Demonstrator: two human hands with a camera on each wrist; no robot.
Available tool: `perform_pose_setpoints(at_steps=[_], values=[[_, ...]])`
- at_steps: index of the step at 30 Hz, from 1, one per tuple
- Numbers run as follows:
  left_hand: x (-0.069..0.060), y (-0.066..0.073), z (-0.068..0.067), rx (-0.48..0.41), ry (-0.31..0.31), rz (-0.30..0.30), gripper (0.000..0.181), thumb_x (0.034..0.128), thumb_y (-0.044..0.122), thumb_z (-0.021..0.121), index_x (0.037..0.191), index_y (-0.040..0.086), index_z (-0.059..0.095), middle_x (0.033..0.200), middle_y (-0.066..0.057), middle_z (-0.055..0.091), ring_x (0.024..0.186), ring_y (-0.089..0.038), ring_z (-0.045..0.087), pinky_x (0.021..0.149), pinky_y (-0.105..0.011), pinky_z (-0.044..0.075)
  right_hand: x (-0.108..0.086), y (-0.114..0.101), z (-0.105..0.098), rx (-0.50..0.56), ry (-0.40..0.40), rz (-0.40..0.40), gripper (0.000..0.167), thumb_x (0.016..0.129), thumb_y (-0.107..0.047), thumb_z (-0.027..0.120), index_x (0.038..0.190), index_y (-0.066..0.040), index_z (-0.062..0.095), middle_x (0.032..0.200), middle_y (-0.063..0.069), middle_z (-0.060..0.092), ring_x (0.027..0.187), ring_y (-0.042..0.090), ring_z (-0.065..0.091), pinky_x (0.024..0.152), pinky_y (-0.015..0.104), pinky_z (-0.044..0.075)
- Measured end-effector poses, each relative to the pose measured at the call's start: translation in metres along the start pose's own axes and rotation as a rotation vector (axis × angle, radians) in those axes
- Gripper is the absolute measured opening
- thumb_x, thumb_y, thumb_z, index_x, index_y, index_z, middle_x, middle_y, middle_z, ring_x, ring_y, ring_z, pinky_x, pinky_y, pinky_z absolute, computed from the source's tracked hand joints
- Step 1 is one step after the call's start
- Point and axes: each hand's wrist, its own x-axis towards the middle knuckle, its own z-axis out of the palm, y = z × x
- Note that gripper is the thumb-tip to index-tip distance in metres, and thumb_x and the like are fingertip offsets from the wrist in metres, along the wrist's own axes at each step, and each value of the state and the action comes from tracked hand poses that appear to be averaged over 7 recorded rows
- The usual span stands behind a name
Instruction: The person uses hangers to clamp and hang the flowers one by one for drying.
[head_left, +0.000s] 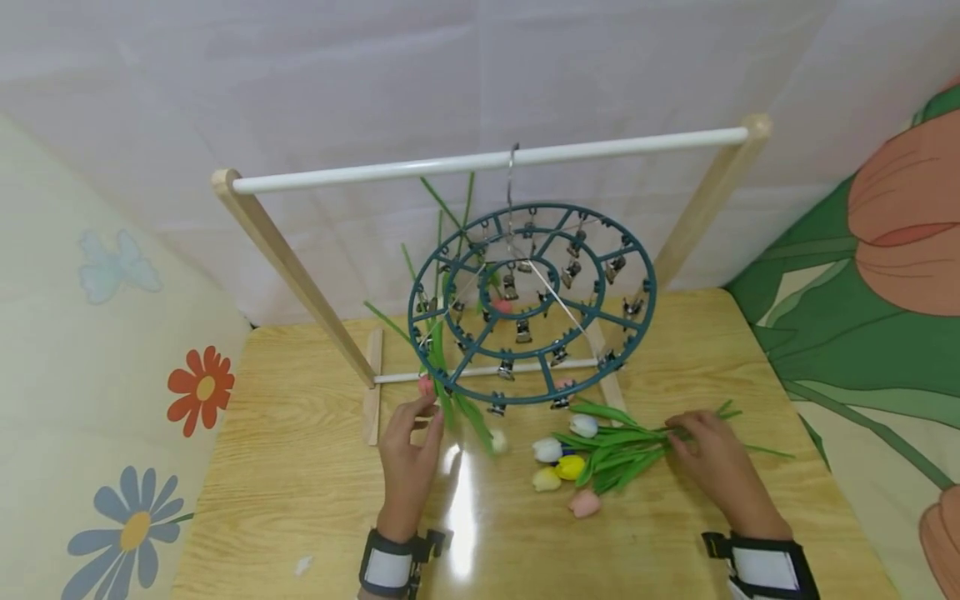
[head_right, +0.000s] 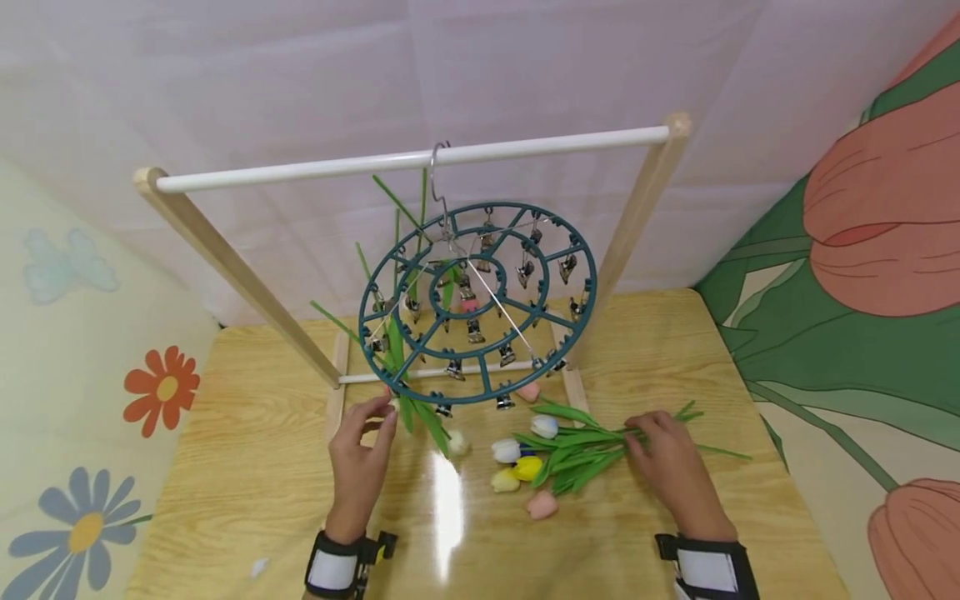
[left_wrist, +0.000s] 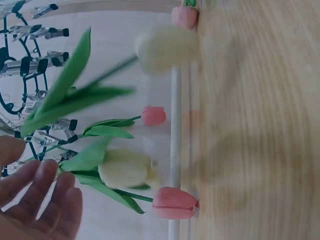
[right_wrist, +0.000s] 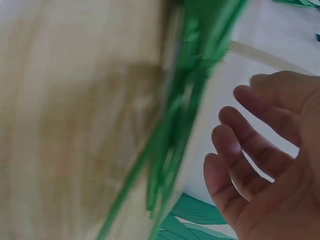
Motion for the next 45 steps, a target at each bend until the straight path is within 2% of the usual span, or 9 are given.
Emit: perform_pose_setpoints(at_steps=[5,11,18,24,35,38,41,43,45], values=[[-0.008,0.007,0.003,-0.03,-0.083,0.132,0.02,0.0836,-0.012,0.07,0.101,-0.003,0.071,0.082,-0.009,0.07,0.07,-0.019,0.067,0.065,-0.017,0.058,-0.002,0.008,0.013,-0.053,-0.03,-0.003,0.02,0.086,0.0,0.078,0.105,0.001,0.072,0.099,0.021,0.065,0.092,0.043,0.061,0.071,0.056,0.053],[-0.02,0.025,0.018,-0.04,-0.258,0.249,0.017,0.0862,-0.005,0.07,0.103,0.0,0.07,0.086,-0.009,0.073,0.07,-0.013,0.068,0.066,-0.016,0.059,-0.001,0.015,0.019,-0.098,0.075,-0.111,0.019,0.078,0.004,0.082,0.094,-0.002,0.074,0.093,0.016,0.068,0.086,0.038,0.061,0.073,0.057,0.051],[-0.031,0.033,0.041,0.05,-0.369,0.318,0.02,0.0893,0.004,0.073,0.109,0.004,0.07,0.101,-0.006,0.075,0.087,-0.014,0.071,0.082,-0.02,0.06,0.001,0.012,0.013,-0.063,0.097,-0.17,0.021,0.08,0.009,0.08,0.096,-0.001,0.071,0.094,0.016,0.071,0.089,0.038,0.066,0.077,0.057,0.055],[-0.035,0.037,0.056,0.157,-0.436,0.333,0.029,0.0916,0.012,0.073,0.12,0.006,0.069,0.117,-0.006,0.073,0.109,-0.02,0.069,0.1,-0.03,0.057,0.007,0.001,0.005,-0.077,0.159,-0.247,0.028,0.076,0.011,0.083,0.097,-0.001,0.069,0.088,0.014,0.071,0.079,0.032,0.07,0.067,0.05,0.059],[-0.017,0.064,0.07,0.184,-0.459,0.446,0.051,0.0888,0.015,0.077,0.135,0.003,0.062,0.132,-0.012,0.066,0.121,-0.022,0.065,0.11,-0.026,0.051,0.014,-0.035,-0.019,-0.089,0.231,-0.383,0.036,0.068,0.012,0.085,0.098,-0.002,0.071,0.092,0.015,0.073,0.084,0.037,0.07,0.074,0.057,0.057],[-0.011,0.07,0.071,0.199,-0.51,0.451,0.053,0.0925,0.019,0.076,0.14,0.002,0.058,0.138,-0.013,0.063,0.128,-0.024,0.062,0.114,-0.028,0.048,0.017,-0.049,-0.023,-0.091,0.248,-0.463,0.004,0.096,-0.002,0.07,0.098,-0.002,0.072,0.092,0.015,0.073,0.084,0.035,0.07,0.074,0.055,0.058],[-0.005,0.076,0.072,0.216,-0.587,0.437,0.053,0.0968,0.022,0.073,0.143,0.002,0.055,0.143,-0.014,0.061,0.133,-0.025,0.06,0.116,-0.031,0.046,0.018,-0.063,-0.024,-0.095,0.251,-0.517,0.043,0.113,-0.02,0.037,0.099,-0.002,0.073,0.094,0.014,0.073,0.086,0.033,0.07,0.075,0.053,0.058],[-0.002,0.079,0.073,0.241,-0.638,0.419,0.052,0.0986,0.024,0.071,0.144,0.002,0.055,0.143,-0.013,0.061,0.133,-0.024,0.06,0.115,-0.03,0.047,0.018,-0.072,-0.024,-0.098,0.254,-0.541,0.035,0.111,-0.014,0.042,0.099,-0.002,0.073,0.096,0.013,0.073,0.087,0.032,0.07,0.075,0.053,0.058],[0.0,0.082,0.074,0.278,-0.677,0.405,0.05,0.099,0.024,0.071,0.143,0.003,0.057,0.142,-0.011,0.063,0.13,-0.022,0.062,0.113,-0.03,0.049,0.018,-0.08,-0.024,-0.098,0.253,-0.561,0.014,0.1,0.004,0.06,0.1,-0.002,0.073,0.097,0.013,0.073,0.088,0.032,0.07,0.075,0.053,0.058]])
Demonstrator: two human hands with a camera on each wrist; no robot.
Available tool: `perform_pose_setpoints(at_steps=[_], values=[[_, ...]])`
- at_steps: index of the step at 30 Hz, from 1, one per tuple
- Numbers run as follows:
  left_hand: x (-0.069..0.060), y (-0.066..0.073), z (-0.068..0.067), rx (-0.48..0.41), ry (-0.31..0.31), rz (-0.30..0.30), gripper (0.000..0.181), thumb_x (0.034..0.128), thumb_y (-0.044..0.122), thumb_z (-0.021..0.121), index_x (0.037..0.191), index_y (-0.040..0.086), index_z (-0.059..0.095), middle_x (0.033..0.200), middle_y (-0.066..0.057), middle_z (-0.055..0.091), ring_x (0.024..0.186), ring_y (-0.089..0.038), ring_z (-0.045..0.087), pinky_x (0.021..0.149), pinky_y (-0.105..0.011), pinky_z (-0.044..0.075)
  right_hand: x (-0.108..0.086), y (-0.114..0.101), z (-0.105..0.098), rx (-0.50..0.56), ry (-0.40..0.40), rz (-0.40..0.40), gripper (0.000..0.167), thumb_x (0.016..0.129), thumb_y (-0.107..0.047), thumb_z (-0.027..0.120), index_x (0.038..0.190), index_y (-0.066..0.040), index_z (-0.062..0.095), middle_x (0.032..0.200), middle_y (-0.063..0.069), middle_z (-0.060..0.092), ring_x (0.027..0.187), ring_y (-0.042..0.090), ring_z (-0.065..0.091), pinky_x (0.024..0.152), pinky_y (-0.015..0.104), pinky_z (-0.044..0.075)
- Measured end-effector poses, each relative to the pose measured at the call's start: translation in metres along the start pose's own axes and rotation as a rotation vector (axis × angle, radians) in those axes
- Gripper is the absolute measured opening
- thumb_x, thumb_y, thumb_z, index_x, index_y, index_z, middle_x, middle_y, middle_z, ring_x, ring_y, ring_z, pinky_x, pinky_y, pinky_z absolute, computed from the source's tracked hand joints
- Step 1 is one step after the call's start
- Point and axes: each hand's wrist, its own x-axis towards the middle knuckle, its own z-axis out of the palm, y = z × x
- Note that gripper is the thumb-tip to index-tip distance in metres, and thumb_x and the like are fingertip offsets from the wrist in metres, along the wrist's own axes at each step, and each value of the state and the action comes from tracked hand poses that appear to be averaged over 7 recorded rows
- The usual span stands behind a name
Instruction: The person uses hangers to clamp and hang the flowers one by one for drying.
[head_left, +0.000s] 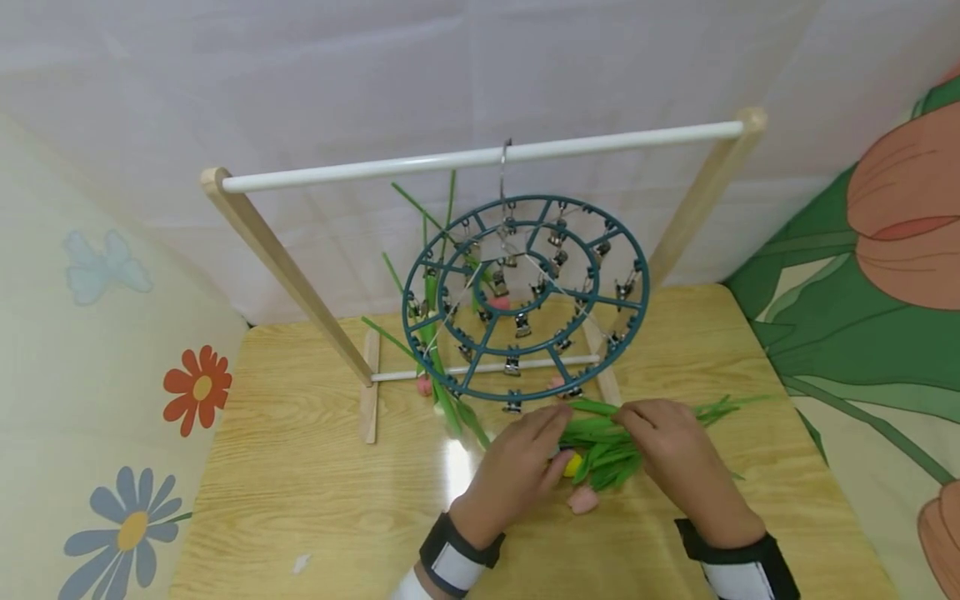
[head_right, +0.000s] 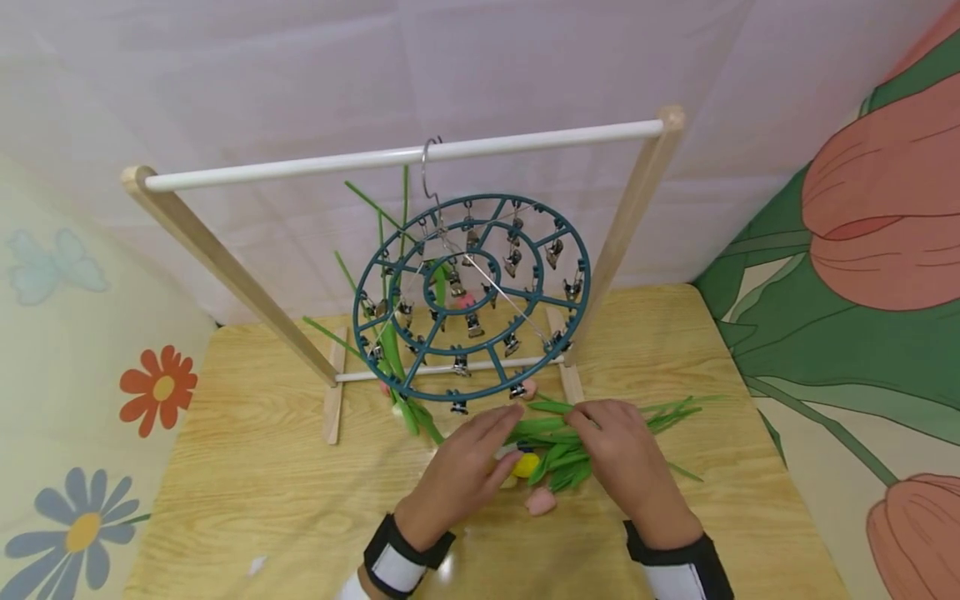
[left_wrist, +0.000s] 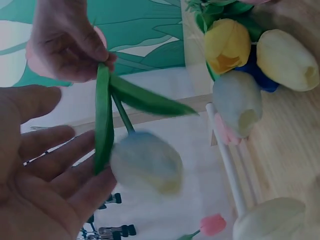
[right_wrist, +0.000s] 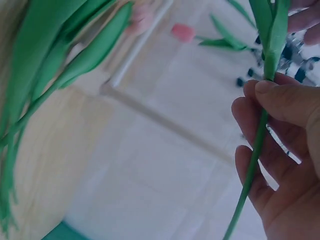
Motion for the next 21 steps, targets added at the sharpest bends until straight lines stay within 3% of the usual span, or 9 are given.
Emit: perform_pose_setpoints(at_steps=[3,4,7,9,13,18,19,21], values=[[0.002,0.002,0.0,0.115,-0.023,-0.032,0.045,0.0958,0.025,0.074,0.136,0.008,0.064,0.132,-0.004,0.07,0.12,-0.017,0.067,0.102,-0.031,0.056,0.007,-0.009,0.0,0.003,-0.003,-0.031,0.038,0.07,0.018,0.078,0.101,-0.003,0.074,0.098,0.012,0.073,0.088,0.03,0.07,0.075,0.053,0.058],[0.002,0.003,0.0,0.154,-0.026,-0.043,0.042,0.0946,0.025,0.075,0.133,0.009,0.067,0.128,-0.002,0.071,0.116,-0.016,0.068,0.098,-0.032,0.057,0.009,-0.012,0.0,0.004,-0.004,-0.039,0.039,0.069,0.017,0.078,0.101,-0.004,0.075,0.099,0.011,0.073,0.088,0.029,0.07,0.075,0.052,0.058],[0.002,0.004,0.001,0.243,-0.037,-0.075,0.038,0.0921,0.027,0.078,0.127,0.013,0.072,0.12,0.003,0.075,0.108,-0.013,0.071,0.09,-0.034,0.056,0.013,-0.018,0.0,0.012,-0.014,-0.059,0.038,0.071,0.015,0.077,0.103,-0.005,0.076,0.099,0.01,0.073,0.088,0.027,0.069,0.073,0.05,0.057],[0.002,0.003,0.001,0.244,-0.055,-0.082,0.037,0.0927,0.027,0.078,0.127,0.014,0.072,0.12,0.003,0.075,0.108,-0.013,0.071,0.09,-0.032,0.057,0.015,-0.021,0.001,0.018,-0.016,-0.069,0.038,0.071,0.015,0.077,0.103,-0.005,0.076,0.099,0.009,0.073,0.088,0.026,0.068,0.071,0.048,0.057],[0.001,0.002,0.002,0.196,-0.088,-0.09,0.037,0.0939,0.023,0.077,0.129,0.011,0.07,0.118,0.0,0.076,0.104,-0.013,0.073,0.089,-0.027,0.06,0.017,-0.025,0.001,0.022,-0.027,-0.071,0.038,0.072,0.016,0.077,0.102,-0.005,0.076,0.099,0.008,0.073,0.087,0.024,0.068,0.07,0.045,0.056],[-0.001,0.0,0.001,0.14,-0.09,-0.114,0.031,0.0959,0.016,0.074,0.126,0.01,0.071,0.108,0.0,0.077,0.095,-0.011,0.073,0.083,-0.02,0.061,0.021,-0.03,0.0,0.023,-0.058,-0.065,0.028,0.08,0.011,0.07,0.101,-0.005,0.076,0.101,0.008,0.073,0.091,0.024,0.068,0.074,0.044,0.056],[-0.002,0.0,0.001,0.127,-0.08,-0.117,0.029,0.0959,0.014,0.073,0.124,0.01,0.072,0.106,0.0,0.077,0.093,-0.01,0.073,0.082,-0.019,0.06,0.021,-0.032,-0.001,0.024,-0.061,-0.067,0.026,0.082,0.009,0.068,0.102,-0.005,0.076,0.102,0.009,0.073,0.092,0.025,0.068,0.075,0.044,0.056],[-0.003,-0.001,0.001,0.102,-0.052,-0.124,0.024,0.0953,0.008,0.071,0.119,0.01,0.073,0.105,0.0,0.077,0.092,-0.009,0.073,0.081,-0.017,0.06,0.023,-0.035,-0.001,0.039,-0.034,-0.08,0.02,0.097,0.002,0.058,0.101,-0.005,0.076,0.103,0.008,0.073,0.094,0.025,0.068,0.076,0.044,0.056]])
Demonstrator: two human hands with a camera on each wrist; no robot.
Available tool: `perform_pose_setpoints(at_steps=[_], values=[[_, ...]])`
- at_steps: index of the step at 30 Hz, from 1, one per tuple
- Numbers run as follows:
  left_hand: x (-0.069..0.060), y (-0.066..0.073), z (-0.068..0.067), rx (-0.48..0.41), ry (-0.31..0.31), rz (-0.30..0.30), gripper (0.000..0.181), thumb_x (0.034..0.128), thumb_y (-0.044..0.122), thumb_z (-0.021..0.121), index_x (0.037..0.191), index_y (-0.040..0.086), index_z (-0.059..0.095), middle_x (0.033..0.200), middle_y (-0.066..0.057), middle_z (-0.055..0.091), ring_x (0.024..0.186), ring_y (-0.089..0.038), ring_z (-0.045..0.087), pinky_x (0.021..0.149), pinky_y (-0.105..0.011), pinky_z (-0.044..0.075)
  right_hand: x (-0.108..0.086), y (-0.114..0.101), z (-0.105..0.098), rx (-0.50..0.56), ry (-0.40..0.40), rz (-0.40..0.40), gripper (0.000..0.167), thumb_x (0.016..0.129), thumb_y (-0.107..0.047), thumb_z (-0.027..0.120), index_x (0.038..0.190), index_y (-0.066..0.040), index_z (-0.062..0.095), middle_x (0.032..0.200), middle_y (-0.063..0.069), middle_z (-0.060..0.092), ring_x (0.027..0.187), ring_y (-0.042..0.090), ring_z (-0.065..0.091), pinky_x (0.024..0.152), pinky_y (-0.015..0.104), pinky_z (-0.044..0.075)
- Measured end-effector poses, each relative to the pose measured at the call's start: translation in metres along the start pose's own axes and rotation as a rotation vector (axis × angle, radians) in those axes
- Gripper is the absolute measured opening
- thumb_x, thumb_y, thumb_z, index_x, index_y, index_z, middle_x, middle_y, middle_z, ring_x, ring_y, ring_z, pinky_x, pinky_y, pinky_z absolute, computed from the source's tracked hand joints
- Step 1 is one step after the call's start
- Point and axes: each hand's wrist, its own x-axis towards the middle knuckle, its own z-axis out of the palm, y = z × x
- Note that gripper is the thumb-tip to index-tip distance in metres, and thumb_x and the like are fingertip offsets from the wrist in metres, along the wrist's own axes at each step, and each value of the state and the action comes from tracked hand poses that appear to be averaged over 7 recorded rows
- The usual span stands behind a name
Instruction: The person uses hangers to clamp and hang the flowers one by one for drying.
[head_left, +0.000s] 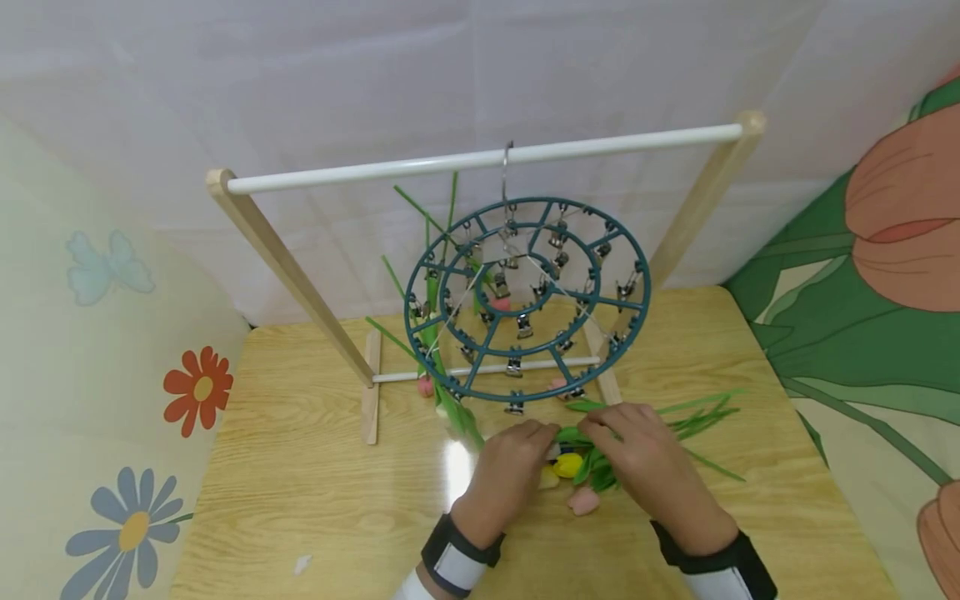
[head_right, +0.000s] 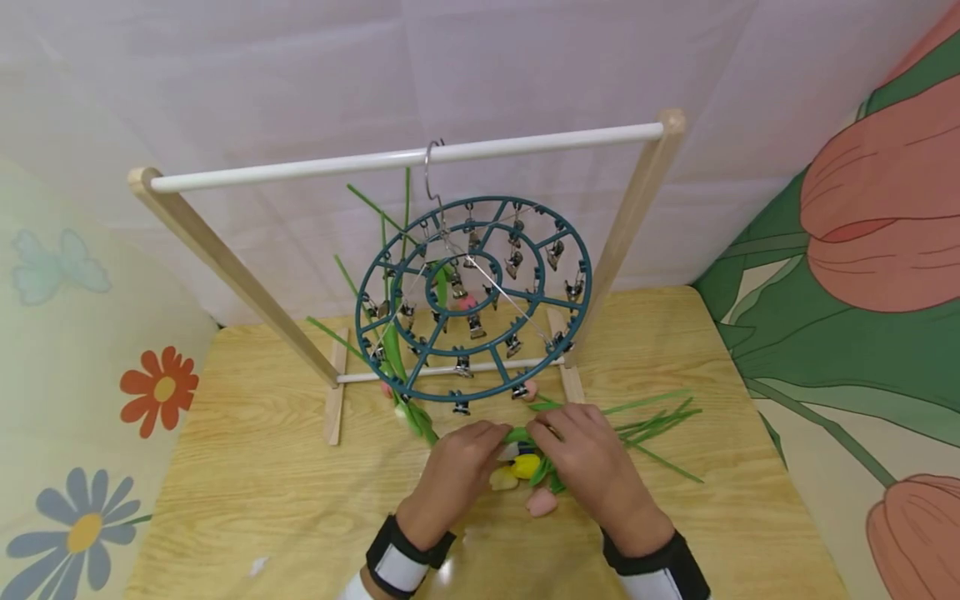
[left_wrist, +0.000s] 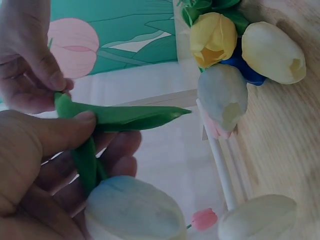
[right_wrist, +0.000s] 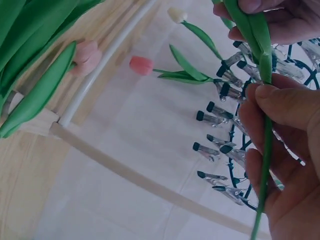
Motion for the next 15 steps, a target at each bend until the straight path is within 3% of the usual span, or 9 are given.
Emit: perform_pose_setpoints(at_steps=[4,5,7,9,11,15], values=[[-0.004,-0.003,0.002,-0.041,0.096,-0.023,0.025,0.0906,0.001,0.073,0.112,0.013,0.076,0.105,-0.002,0.075,0.091,-0.011,0.072,0.08,-0.017,0.06,0.002,-0.006,-0.001,0.154,0.147,-0.068,0.039,0.111,-0.018,0.042,0.1,-0.007,0.077,0.104,0.005,0.073,0.094,0.022,0.067,0.079,0.035,0.054],[-0.005,-0.005,0.002,-0.048,0.124,-0.031,0.024,0.0907,0.002,0.074,0.112,0.014,0.076,0.105,-0.002,0.074,0.091,-0.011,0.072,0.08,-0.017,0.06,0.002,-0.007,-0.001,0.208,0.184,-0.089,0.043,0.112,-0.021,0.039,0.1,-0.008,0.077,0.103,0.004,0.072,0.092,0.02,0.066,0.079,0.031,0.054],[-0.008,-0.008,0.004,-0.064,0.181,-0.04,0.023,0.0902,0.003,0.076,0.111,0.015,0.076,0.104,-0.003,0.072,0.09,-0.011,0.071,0.079,-0.017,0.06,-0.001,-0.01,-0.001,0.31,0.22,-0.128,0.035,0.108,-0.016,0.045,0.098,-0.008,0.077,0.101,0.002,0.072,0.087,0.016,0.065,0.076,0.024,0.052],[-0.011,-0.011,0.005,-0.103,0.228,-0.041,0.022,0.0909,0.004,0.076,0.11,0.014,0.076,0.103,-0.004,0.071,0.09,-0.012,0.071,0.081,-0.017,0.06,-0.004,-0.013,-0.002,0.361,0.18,-0.123,0.032,0.102,-0.01,0.045,0.096,-0.011,0.076,0.097,-0.002,0.071,0.082,0.011,0.064,0.072,0.02,0.053],[-0.013,-0.014,0.003,-0.155,0.263,-0.039,0.021,0.0905,0.004,0.076,0.109,0.013,0.077,0.103,-0.004,0.07,0.091,-0.013,0.071,0.083,-0.016,0.06,-0.006,-0.013,-0.002,0.342,0.098,-0.08,0.032,0.098,-0.008,0.044,0.096,-0.013,0.075,0.095,-0.004,0.071,0.081,0.009,0.066,0.069,0.021,0.055],[-0.018,-0.019,-0.001,-0.28,0.314,-0.035,0.02,0.0873,0.001,0.078,0.106,0.01,0.079,0.098,-0.004,0.069,0.088,-0.014,0.07,0.081,-0.014,0.058,-0.005,-0.009,0.0,0.22,-0.047,0.057,0.041,0.108,-0.023,0.036,0.105,-0.011,0.076,0.104,0.0,0.075,0.093,0.015,0.072,0.073,0.029,0.061]])
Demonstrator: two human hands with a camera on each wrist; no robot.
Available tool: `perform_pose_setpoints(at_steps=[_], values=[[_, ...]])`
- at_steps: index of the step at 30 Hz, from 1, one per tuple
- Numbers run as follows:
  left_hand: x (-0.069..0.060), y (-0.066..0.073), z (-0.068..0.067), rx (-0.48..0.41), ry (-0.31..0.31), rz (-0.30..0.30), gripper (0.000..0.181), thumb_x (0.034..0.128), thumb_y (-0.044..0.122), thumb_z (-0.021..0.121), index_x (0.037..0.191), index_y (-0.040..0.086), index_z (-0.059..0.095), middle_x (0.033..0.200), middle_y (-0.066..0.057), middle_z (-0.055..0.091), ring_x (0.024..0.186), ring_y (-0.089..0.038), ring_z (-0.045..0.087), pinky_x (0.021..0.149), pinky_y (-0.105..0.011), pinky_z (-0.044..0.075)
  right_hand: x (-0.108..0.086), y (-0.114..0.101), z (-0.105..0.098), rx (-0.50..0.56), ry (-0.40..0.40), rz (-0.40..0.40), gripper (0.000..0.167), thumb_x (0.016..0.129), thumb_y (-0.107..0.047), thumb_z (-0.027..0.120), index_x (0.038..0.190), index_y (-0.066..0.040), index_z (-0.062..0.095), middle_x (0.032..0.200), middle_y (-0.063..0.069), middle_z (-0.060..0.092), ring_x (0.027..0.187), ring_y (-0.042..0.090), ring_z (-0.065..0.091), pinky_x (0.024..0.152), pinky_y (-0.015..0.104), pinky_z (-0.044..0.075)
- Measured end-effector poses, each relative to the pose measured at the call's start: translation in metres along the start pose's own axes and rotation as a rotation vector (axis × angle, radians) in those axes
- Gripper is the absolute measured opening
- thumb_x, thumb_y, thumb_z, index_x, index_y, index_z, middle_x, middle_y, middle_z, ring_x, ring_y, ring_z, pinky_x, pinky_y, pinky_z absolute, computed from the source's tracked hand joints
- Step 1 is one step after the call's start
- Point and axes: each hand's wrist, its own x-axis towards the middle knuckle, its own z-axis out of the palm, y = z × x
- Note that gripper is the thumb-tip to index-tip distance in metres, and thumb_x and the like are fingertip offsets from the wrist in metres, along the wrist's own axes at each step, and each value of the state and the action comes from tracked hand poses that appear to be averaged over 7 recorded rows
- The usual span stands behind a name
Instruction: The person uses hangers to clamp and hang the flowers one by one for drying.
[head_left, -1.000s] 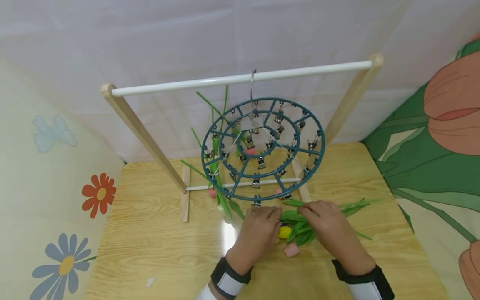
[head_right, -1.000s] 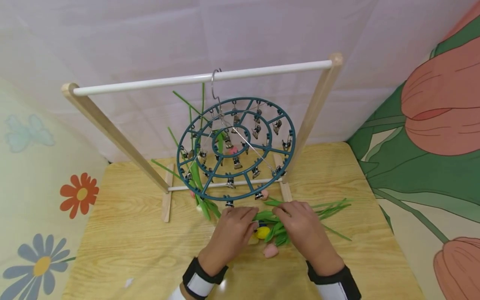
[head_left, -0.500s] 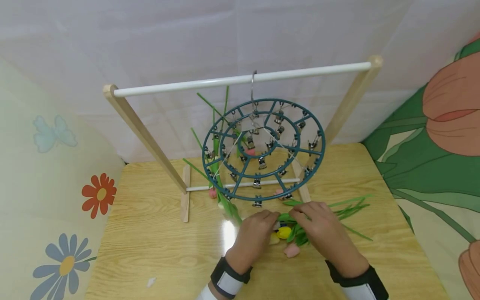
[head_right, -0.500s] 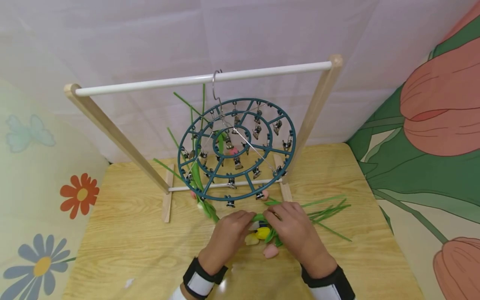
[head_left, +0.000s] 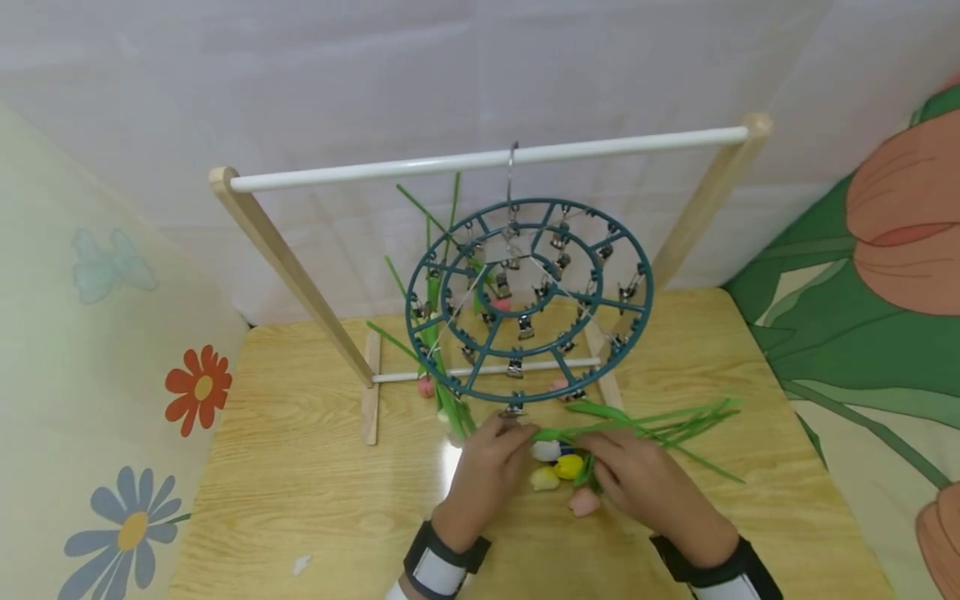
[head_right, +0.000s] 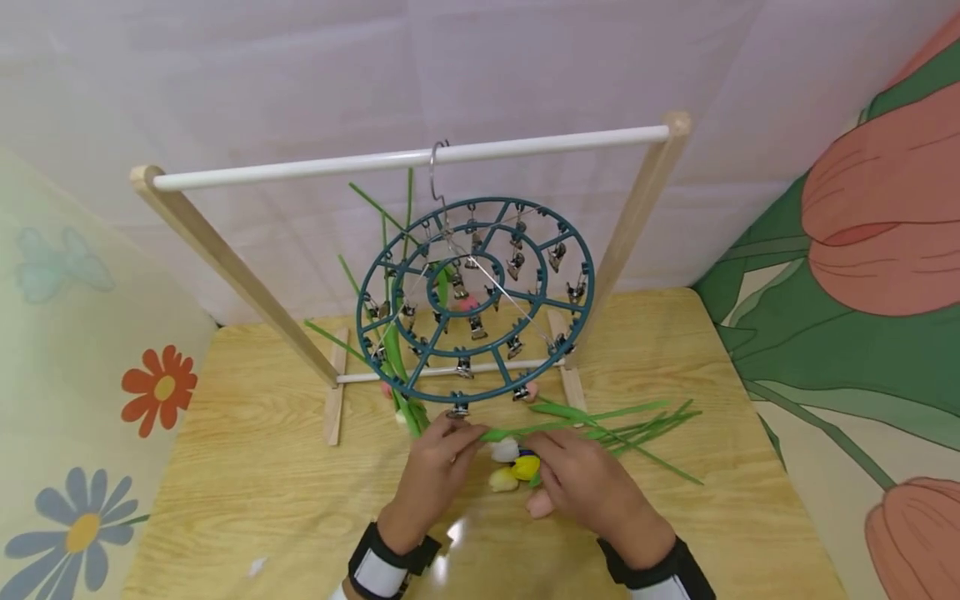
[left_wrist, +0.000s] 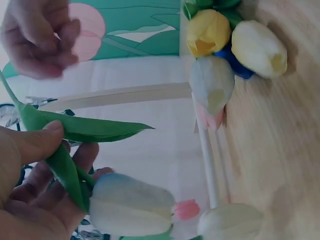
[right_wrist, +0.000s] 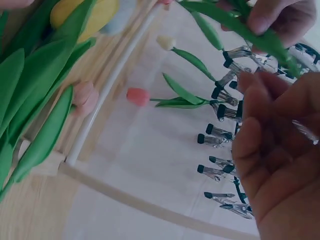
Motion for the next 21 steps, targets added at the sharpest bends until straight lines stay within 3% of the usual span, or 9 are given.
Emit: perform_pose_setpoints(at_steps=[2,4,7,10,14,19,21], values=[[-0.002,-0.001,-0.002,-0.054,0.026,-0.022,0.019,0.0861,0.001,0.079,0.103,0.009,0.08,0.094,-0.003,0.07,0.084,-0.012,0.07,0.077,-0.012,0.057,0.003,0.001,0.001,-0.017,-0.011,0.049,0.037,0.11,-0.026,0.042,0.118,-0.008,0.074,0.114,0.003,0.075,0.101,0.019,0.073,0.076,0.031,0.062],[-0.004,-0.003,-0.004,-0.1,0.053,-0.047,0.017,0.0855,0.001,0.08,0.1,0.009,0.08,0.093,-0.002,0.072,0.084,-0.011,0.07,0.075,-0.01,0.056,0.008,0.0,0.003,0.024,0.001,0.071,0.029,0.105,-0.019,0.06,0.13,-0.007,0.069,0.12,0.004,0.074,0.107,0.022,0.072,0.078,0.029,0.061],[-0.007,-0.007,-0.005,-0.175,0.107,-0.068,0.016,0.0854,0.001,0.08,0.098,0.01,0.081,0.095,-0.002,0.076,0.085,-0.012,0.073,0.076,-0.012,0.058,0.018,-0.004,0.006,0.068,0.012,0.069,0.051,0.091,-0.007,0.075,0.141,-0.007,0.061,0.124,0.003,0.073,0.111,0.022,0.071,0.081,0.03,0.061],[-0.011,-0.01,-0.006,-0.244,0.166,-0.062,0.017,0.084,-0.001,0.08,0.098,0.008,0.08,0.094,-0.004,0.078,0.083,-0.014,0.073,0.075,-0.015,0.059,0.03,-0.009,0.01,0.104,0.025,0.061,0.046,0.096,-0.014,0.073,0.139,-0.004,0.06,0.114,0.004,0.076,0.094,0.015,0.073,0.074,0.03,0.062],[-0.014,-0.013,-0.009,-0.313,0.227,-0.07,0.019,0.0811,-0.005,0.08,0.097,0.005,0.08,0.088,-0.007,0.077,0.075,-0.016,0.071,0.071,-0.015,0.058,0.043,-0.014,0.014,0.169,0.057,0.083,0.048,0.102,-0.032,0.067,0.14,-0.005,0.059,0.095,0.0,0.074,0.073,0.003,0.066,0.061,0.019,0.055],[-0.019,-0.017,-0.01,-0.375,0.272,-0.105,0.019,0.0788,-0.008,0.081,0.096,0.0,0.079,0.087,-0.011,0.075,0.073,-0.02,0.069,0.068,-0.017,0.058,0.06,-0.02,0.018,0.205,0.136,0.107,0.062,0.096,-0.051,0.067,0.139,-0.007,0.061,0.089,-0.005,0.069,0.073,0.002,0.061,0.063,0.02,0.053],[-0.021,-0.017,-0.011,-0.383,0.278,-0.125,0.019,0.0782,-0.009,0.082,0.095,-0.001,0.079,0.087,-0.012,0.074,0.073,-0.021,0.069,0.067,-0.018,0.059,0.067,-0.022,0.02,0.212,0.158,0.093,0.06,0.095,-0.055,0.065,0.133,-0.008,0.065,0.091,-0.005,0.069,0.073,0.003,0.059,0.063,0.022,0.053]])
